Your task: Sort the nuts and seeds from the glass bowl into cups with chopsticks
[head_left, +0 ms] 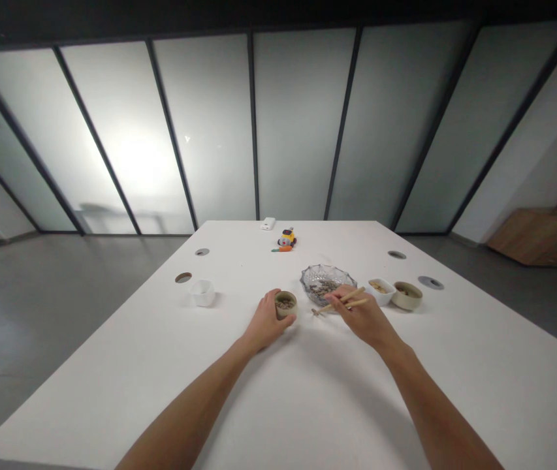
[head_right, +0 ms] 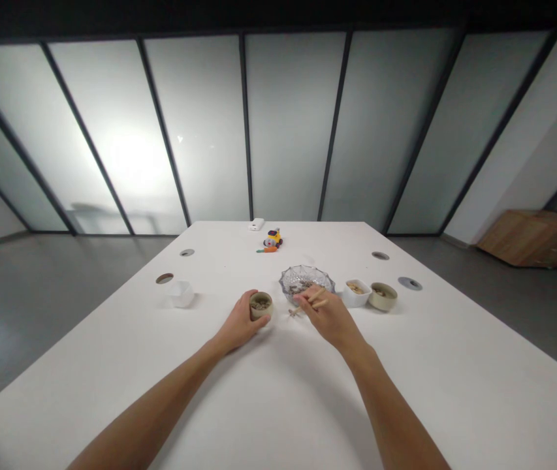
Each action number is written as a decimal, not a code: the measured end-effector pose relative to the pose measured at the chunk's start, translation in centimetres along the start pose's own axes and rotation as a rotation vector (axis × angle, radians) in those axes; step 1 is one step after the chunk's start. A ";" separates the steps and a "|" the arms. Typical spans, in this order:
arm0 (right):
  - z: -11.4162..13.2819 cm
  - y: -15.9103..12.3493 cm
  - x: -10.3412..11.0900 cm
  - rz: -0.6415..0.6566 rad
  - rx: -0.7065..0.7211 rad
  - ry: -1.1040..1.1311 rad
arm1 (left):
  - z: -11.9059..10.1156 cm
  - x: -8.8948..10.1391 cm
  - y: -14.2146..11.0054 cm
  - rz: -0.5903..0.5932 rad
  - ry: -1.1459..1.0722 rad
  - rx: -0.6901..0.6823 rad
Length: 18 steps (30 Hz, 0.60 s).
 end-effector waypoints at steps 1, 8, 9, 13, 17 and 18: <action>-0.1 0.0 0.0 0.007 0.001 0.014 | 0.0 0.0 0.0 -0.001 -0.002 0.000; -0.8 -0.1 0.0 0.031 -0.029 0.081 | 0.3 -0.1 0.1 -0.003 -0.001 0.008; -1.0 -0.1 0.1 0.018 -0.041 0.086 | 0.3 -0.1 0.1 -0.001 0.002 0.007; -0.8 0.0 1.4 -0.089 -0.050 0.083 | 0.1 -0.1 0.0 0.000 0.000 0.001; -0.1 -0.1 3.1 -0.299 -0.078 0.079 | -0.2 0.0 -0.1 0.007 0.001 0.009; 0.1 -0.2 3.2 -0.336 -0.085 0.089 | -0.2 0.0 -0.1 0.008 0.001 0.011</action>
Point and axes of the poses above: each hand's wrist, its own y-axis towards the middle knuckle, its own x-axis out of the back of the hand, z = x × y, the point moved 6 cm from there along y, towards the middle knuckle, and after that the axes turned 7 degrees about -x, right-handed, at the moved point
